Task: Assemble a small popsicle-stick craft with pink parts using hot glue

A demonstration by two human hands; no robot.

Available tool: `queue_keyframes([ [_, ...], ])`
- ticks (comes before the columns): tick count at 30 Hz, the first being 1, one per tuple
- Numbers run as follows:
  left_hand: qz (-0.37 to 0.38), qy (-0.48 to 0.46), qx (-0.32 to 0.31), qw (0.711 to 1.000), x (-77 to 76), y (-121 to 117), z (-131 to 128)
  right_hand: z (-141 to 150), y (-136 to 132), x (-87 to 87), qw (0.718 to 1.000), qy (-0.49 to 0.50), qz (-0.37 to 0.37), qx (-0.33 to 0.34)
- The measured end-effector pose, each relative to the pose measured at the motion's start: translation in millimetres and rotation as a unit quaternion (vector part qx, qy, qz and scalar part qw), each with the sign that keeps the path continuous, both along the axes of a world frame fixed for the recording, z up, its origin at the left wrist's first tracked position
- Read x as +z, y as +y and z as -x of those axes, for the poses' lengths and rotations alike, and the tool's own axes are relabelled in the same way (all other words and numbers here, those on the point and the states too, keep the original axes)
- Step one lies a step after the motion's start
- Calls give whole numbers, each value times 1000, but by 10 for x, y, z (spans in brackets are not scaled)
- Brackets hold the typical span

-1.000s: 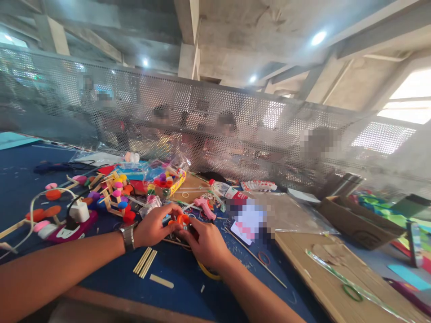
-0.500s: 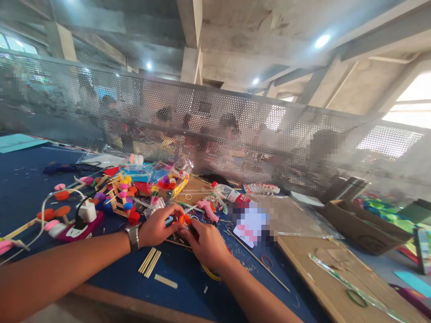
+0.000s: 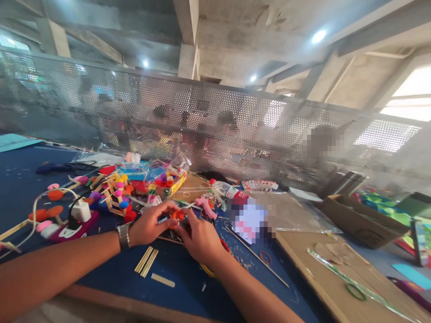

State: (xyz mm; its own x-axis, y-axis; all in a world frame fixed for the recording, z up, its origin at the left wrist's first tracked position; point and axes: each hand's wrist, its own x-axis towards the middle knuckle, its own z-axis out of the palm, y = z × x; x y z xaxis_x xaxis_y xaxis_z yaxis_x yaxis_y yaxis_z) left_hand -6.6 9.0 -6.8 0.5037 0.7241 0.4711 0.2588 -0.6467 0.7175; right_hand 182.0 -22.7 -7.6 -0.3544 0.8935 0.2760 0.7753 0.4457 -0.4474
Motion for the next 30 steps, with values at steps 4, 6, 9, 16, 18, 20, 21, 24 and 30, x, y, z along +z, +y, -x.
queue_keyframes([
  [4, -4, -9, -3, 1000, -23, 13, -25, -16, 33, -53, 999, 11, -52, -3],
  [6, -19, -1, -1, 1000, -49, 20, -39, -31, 56, -80, 997, 22, -72, -7],
  [9, -50, 17, 15, 998, -76, 24, -59, -57, 89, -105, 996, 34, -83, -11],
  [16, -90, 57, 22, 994, -18, 68, -108, -115, 159, -93, 992, 103, -78, -4],
  [18, -92, 62, 16, 994, 24, 95, -126, -118, 175, -73, 992, 109, -70, -1],
  [20, -95, 59, 6, 994, 63, 127, -160, -112, 188, -49, 992, 105, -68, -10],
  [21, -92, 46, 5, 995, 77, 145, -185, -107, 195, -38, 992, 99, -71, -14],
  [24, -74, -2, 17, 997, 81, 203, -281, -77, 219, -17, 993, 80, -79, -40],
  [30, -62, -44, 69, 995, 19, 278, -384, -16, 270, -13, 992, 49, -99, -57],
])
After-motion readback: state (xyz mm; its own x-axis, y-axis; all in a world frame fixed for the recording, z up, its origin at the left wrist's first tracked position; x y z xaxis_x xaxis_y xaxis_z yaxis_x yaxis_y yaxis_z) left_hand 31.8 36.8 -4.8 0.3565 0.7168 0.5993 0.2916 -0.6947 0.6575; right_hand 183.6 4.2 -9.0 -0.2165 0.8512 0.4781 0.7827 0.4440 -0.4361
